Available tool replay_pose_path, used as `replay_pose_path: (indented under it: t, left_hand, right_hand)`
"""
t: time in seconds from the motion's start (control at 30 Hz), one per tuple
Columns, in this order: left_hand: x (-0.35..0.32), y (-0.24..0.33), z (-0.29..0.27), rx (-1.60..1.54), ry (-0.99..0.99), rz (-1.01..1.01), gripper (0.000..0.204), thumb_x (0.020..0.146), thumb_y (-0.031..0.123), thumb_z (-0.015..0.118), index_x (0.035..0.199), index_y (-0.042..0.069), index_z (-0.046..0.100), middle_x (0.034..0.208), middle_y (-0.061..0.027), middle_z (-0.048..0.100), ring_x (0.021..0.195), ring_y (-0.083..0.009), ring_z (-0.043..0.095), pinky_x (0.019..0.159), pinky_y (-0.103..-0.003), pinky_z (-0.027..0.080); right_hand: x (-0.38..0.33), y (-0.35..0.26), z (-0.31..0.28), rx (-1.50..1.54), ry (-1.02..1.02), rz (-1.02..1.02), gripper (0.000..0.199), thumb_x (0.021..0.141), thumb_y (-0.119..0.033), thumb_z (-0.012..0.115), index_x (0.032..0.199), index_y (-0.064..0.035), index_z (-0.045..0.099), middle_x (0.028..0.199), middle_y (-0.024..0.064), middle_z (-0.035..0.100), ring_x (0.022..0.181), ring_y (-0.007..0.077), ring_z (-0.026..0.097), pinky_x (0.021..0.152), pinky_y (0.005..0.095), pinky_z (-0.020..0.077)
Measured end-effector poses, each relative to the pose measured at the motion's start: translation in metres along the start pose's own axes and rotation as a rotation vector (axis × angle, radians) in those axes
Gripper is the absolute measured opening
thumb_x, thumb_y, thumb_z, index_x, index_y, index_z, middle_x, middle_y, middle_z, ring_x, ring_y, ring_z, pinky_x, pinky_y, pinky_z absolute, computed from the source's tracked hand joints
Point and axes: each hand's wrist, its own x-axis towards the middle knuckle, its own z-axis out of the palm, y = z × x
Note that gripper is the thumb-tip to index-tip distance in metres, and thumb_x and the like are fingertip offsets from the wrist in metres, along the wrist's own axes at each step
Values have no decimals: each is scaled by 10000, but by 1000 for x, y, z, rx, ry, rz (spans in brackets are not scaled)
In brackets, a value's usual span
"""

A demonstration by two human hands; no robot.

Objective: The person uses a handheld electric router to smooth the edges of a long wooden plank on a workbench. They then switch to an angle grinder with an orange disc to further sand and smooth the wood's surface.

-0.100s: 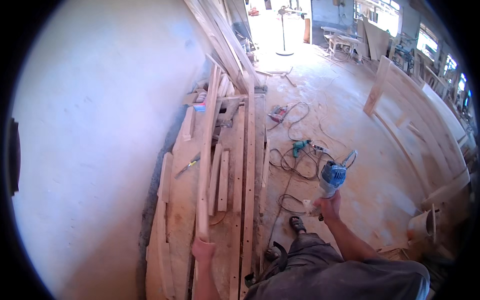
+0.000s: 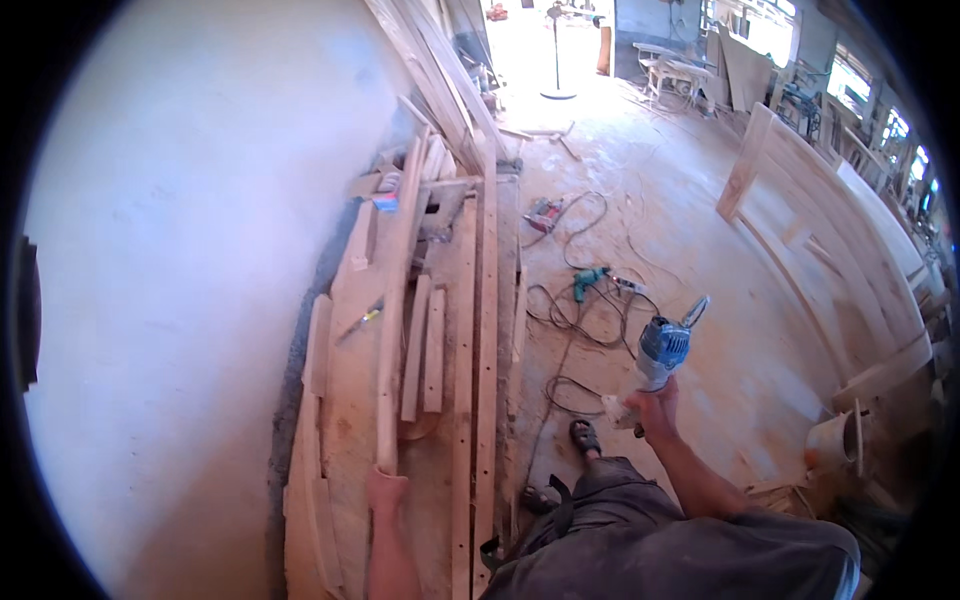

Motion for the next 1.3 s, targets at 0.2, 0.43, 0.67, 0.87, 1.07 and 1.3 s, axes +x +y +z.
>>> replay_pose_path:
  t: [0.2, 0.43, 0.67, 0.87, 1.07, 1.3]
  left_hand:
    - [-6, -27, 20, 90, 153, -13, 443, 728, 146, 765, 1125, -11, 645, 1132, -235, 681, 1089, -419, 644, 936, -499, 516]
    - [-78, 48, 106, -81, 146, 350, 562, 844, 201, 719, 1323, -21, 528, 1316, -255, 567, 1222, -435, 529, 1037, -510, 426]
    - [-88, 51, 132, 11, -135, 296, 652, 924, 137, 638, 1503, -13, 377, 1445, -285, 498, 1296, -470, 498, 1074, -517, 419]
    - [-67, 33, 116, -402, -295, 39, 580, 944, 101, 612, 1477, -22, 420, 1208, -214, 660, 1087, -318, 641, 937, -411, 494]
    - [-63, 2, 88, -806, -459, -182, 316, 899, 179, 712, 1143, -18, 676, 951, -94, 721, 856, -110, 642, 731, -317, 521]
    - [-108, 152, 43, -508, -567, 3, 376, 763, 247, 794, 979, -42, 686, 776, -90, 722, 645, -179, 682, 639, -348, 551]
  right_hand:
    - [-4, 6, -29, -91, 88, 27, 591, 565, 9, 718, 1135, -47, 569, 982, 51, 639, 903, 226, 624, 824, 374, 521]
    - [4, 37, -65, -72, 143, 144, 565, 597, 29, 667, 1149, -58, 580, 992, 37, 652, 880, 207, 630, 797, 350, 521]
    - [37, 25, -62, -47, 190, 267, 534, 587, 55, 686, 1097, -66, 585, 888, 21, 643, 778, 175, 617, 716, 324, 514]
    - [76, 37, -78, -49, 182, 289, 581, 572, 40, 696, 1135, -42, 579, 933, 43, 654, 815, 200, 627, 756, 333, 524]
    - [98, 43, -78, -105, 170, 364, 597, 563, 10, 702, 1146, -29, 576, 994, 72, 657, 889, 229, 632, 808, 356, 525]
    - [102, 57, -77, -161, 161, 399, 614, 544, -14, 728, 1142, -16, 591, 997, 93, 675, 883, 246, 649, 814, 370, 534]
